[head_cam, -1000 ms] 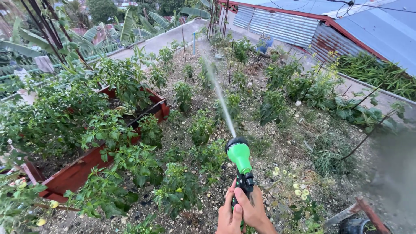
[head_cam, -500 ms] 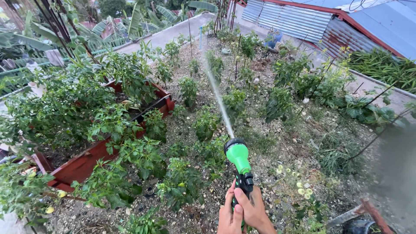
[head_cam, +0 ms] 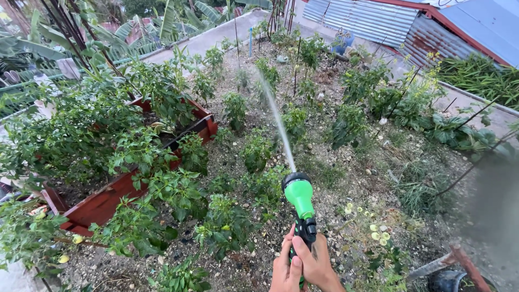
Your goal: Watering various plants in a rooftop garden using a hose with a spray nozzle.
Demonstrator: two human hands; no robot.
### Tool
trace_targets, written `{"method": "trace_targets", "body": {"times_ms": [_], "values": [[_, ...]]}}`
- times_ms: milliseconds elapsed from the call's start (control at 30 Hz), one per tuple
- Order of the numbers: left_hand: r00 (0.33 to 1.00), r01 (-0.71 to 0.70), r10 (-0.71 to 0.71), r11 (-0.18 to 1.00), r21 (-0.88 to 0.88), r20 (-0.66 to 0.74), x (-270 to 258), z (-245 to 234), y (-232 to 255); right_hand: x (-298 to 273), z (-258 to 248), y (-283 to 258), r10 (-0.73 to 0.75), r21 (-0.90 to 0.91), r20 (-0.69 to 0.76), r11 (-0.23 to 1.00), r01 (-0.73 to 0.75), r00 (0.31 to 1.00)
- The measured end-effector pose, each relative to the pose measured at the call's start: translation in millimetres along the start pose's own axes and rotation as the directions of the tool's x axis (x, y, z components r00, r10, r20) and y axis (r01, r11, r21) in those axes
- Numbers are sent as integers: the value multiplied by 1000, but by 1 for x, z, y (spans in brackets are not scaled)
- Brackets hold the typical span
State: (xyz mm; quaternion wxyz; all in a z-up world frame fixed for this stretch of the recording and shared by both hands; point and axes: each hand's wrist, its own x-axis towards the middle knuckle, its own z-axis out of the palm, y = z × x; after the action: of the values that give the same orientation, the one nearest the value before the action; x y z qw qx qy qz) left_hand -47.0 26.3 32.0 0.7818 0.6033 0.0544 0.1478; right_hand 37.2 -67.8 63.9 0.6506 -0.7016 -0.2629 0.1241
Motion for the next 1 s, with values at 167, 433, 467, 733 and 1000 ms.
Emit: {"method": "trace_targets", "body": {"times_ms": [167, 433, 467, 733, 1000], "values": [[996, -85, 84, 996, 38, 38, 5, -5, -13, -6, -1, 4, -40, -111, -78, 993, 31, 996], [986, -158, 155, 986, 53, 58, 8, -4, -25, -4, -3, 3, 14, -73, -103, 997, -21, 995], [986, -160, 157, 986, 52, 55, 8, -3, -28, -3, -3, 2, 13, -74, -99, 997, -20, 995], [991, -98, 99, 995, 11, -92, 4, 3, -26, 9, 1, 8, 117, 88, 41, 989, -120, 992], [991, -61, 58, 998, -20, -122, -2, 1, -23, 8, 3, 15, 136, 20, 77, 990, -138, 988]]}}
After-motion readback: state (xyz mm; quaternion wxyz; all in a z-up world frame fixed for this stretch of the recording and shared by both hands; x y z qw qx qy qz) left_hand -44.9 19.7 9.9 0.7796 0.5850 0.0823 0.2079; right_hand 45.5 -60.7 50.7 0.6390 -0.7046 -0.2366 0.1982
